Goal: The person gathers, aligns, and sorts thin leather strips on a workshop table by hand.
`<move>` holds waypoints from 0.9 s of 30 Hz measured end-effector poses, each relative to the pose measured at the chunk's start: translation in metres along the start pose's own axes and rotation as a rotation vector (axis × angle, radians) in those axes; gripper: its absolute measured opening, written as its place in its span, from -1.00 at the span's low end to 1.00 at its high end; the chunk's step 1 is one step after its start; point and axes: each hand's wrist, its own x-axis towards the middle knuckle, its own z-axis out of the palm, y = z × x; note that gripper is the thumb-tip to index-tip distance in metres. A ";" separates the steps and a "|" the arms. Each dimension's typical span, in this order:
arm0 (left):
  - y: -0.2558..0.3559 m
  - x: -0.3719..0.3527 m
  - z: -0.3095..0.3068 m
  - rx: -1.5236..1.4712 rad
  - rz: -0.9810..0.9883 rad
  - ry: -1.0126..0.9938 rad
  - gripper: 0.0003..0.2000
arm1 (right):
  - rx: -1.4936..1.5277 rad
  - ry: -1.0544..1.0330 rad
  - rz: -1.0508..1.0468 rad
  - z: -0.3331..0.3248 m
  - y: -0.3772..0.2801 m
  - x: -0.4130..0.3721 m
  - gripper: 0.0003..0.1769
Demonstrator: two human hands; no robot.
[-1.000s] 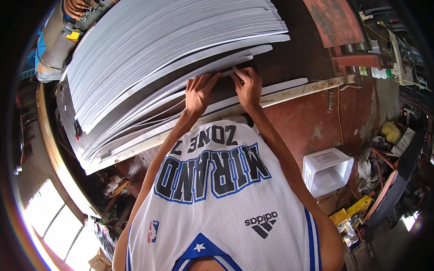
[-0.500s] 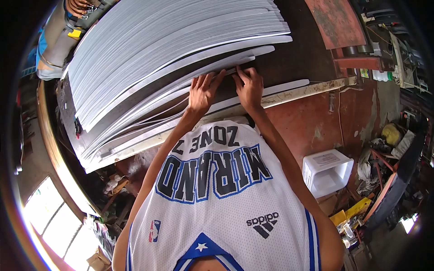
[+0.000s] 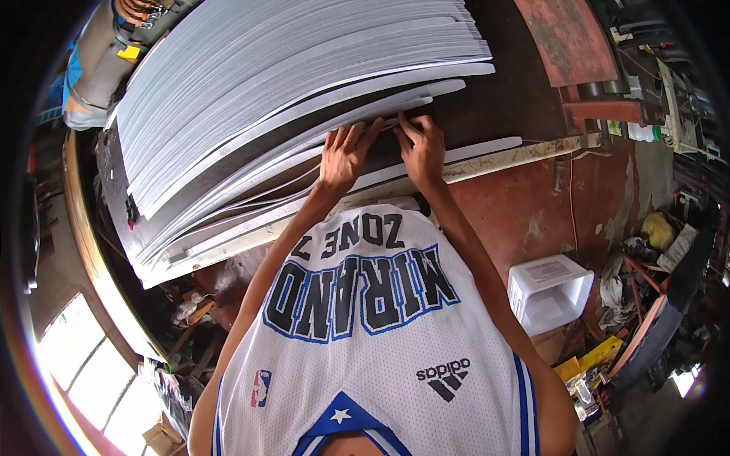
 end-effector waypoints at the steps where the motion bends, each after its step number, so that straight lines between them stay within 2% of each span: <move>1: 0.000 0.001 0.000 0.000 0.007 0.013 -0.29 | 0.010 0.011 0.015 -0.001 0.000 0.000 -0.63; 12: -0.001 0.005 0.002 -0.011 -0.003 0.022 -0.31 | 0.009 0.172 0.095 0.005 -0.005 -0.001 -0.76; 14: -0.001 0.005 0.002 -0.031 0.005 0.066 -0.32 | 0.116 0.192 0.182 0.004 -0.005 0.000 -0.78; 27: -0.003 0.005 0.003 -0.033 0.008 0.072 -0.34 | 0.152 0.158 0.106 0.001 -0.012 0.003 -0.83</move>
